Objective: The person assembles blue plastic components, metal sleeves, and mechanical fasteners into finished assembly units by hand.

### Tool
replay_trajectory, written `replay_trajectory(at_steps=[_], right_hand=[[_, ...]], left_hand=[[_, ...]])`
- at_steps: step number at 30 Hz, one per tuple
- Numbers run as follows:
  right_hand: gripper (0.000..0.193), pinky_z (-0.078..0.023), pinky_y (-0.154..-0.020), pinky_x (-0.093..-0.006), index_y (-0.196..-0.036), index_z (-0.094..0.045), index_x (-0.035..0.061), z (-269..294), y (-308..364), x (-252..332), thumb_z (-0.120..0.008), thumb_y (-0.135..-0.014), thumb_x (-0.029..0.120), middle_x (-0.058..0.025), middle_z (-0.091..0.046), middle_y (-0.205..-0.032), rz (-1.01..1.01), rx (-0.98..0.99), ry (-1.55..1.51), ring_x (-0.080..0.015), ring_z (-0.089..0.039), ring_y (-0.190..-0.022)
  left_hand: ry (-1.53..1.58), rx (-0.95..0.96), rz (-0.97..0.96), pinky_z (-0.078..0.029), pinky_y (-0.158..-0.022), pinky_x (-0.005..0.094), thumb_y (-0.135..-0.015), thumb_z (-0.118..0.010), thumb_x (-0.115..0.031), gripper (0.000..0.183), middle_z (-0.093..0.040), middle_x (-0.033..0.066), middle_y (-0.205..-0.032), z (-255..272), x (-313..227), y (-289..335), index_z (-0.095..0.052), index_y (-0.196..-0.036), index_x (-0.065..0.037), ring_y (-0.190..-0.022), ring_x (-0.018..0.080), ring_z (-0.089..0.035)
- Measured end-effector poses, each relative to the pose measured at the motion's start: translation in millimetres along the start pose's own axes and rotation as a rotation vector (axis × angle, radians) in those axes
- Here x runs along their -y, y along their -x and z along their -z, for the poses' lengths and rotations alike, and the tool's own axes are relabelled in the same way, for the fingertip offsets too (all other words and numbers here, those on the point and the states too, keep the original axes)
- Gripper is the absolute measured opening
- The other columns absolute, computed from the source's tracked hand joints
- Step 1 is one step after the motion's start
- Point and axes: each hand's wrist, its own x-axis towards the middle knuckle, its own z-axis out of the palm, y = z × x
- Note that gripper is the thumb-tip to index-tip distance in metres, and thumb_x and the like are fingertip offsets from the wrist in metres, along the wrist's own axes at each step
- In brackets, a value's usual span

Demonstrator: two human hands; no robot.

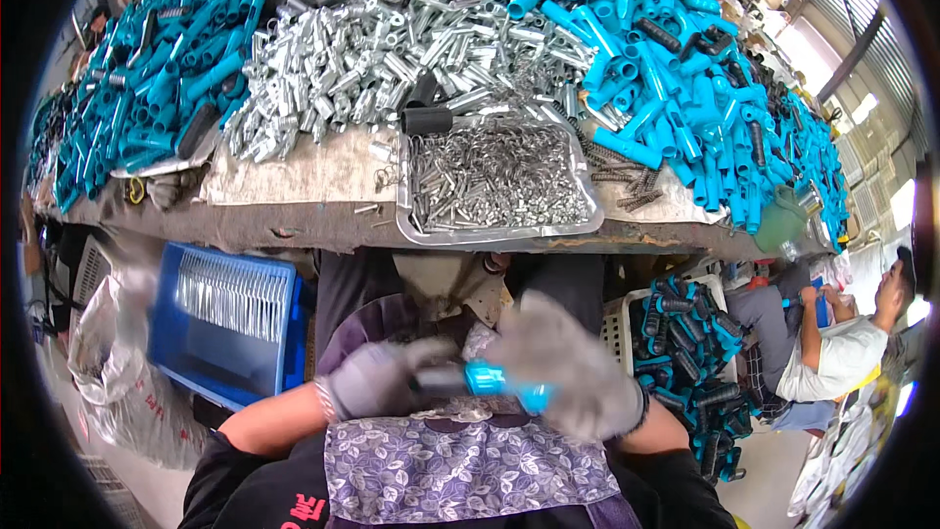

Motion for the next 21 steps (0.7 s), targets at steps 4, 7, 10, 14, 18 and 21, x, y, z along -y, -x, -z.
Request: replay_trajectory(at_steps=[4,7,10,14,18,21], right_hand=[[0.039,-0.029,-0.117,-0.0490,-0.140,-0.052,0.0092,18.0,-0.9,-33.8,-0.047,-0.102,0.019,-0.0163,-0.055,-0.139,-0.048,-0.041,0.170,-0.0336,-0.046,-0.136],[0.041,-0.028,-0.117,-0.0517,-0.141,-0.050,0.0093,11.5,-6.2,-3.7,-0.047,-0.101,0.015,-0.0151,-0.056,-0.139,0.156,0.128,0.089,-0.0354,-0.047,-0.134],[0.041,-0.022,-0.120,-0.0504,-0.130,-0.061,0.0023,16.5,-10.7,-34.6,-0.044,-0.094,0.011,-0.0162,-0.057,-0.139,-0.175,-0.096,-0.036,-0.0376,-0.039,-0.141],[0.042,-0.028,-0.117,-0.0521,-0.123,-0.066,0.0048,13.2,-5.0,-13.5,-0.051,-0.085,-0.002,-0.0175,-0.060,-0.132,-0.004,-0.066,-0.005,-0.0354,-0.047,-0.136],[0.033,-0.033,-0.114,-0.0471,-0.124,-0.066,0.0039,16.0,-3.0,-37.9,-0.057,-0.093,0.009,-0.0174,-0.060,-0.134,-0.319,-0.280,-0.313,-0.0332,-0.053,-0.130],[0.035,-0.024,-0.118,-0.0530,-0.130,-0.063,0.0053,0.8,-5.5,-13.3,-0.057,-0.098,0.019,-0.0170,-0.055,-0.141,0.074,-0.078,-0.452,-0.0345,-0.038,-0.143]], left_hand=[[0.411,-0.123,0.060,-0.053,-0.091,0.0340,-0.080,-0.075,-0.007,0.057,-0.072,0.0086,-0.112,22.4,-0.2,-11.0,-0.055,-0.133,-0.003,-0.101,0.0172,-0.069],[0.057,-0.166,0.038,-0.055,-0.084,0.0409,-0.081,-0.077,-0.020,0.062,-0.070,0.0208,-0.109,20.0,-0.4,-10.4,-0.053,-0.137,-0.007,-0.096,0.0340,-0.070],[-0.032,0.356,0.179,-0.054,-0.084,0.0405,-0.080,-0.078,-0.019,0.073,-0.067,0.0233,-0.113,31.2,-22.5,-12.0,-0.044,-0.144,-0.010,-0.099,0.0344,-0.069],[0.511,-0.070,0.070,-0.053,-0.088,0.0333,-0.083,-0.074,-0.014,0.061,-0.070,0.0159,-0.115,27.8,0.9,-8.1,-0.052,-0.139,-0.006,-0.101,0.0245,-0.070],[0.189,0.019,-0.063,-0.051,-0.092,0.0303,-0.081,-0.076,-0.014,0.071,-0.072,0.0112,-0.113,40.1,-16.4,-10.4,-0.046,-0.145,-0.005,-0.104,0.0222,-0.069],[0.721,-0.055,0.078,-0.048,-0.095,0.0258,-0.082,-0.075,-0.011,0.073,-0.068,0.0038,-0.120,16.7,16.7,-14.9,-0.043,-0.147,-0.003,-0.107,0.0085,-0.062]])
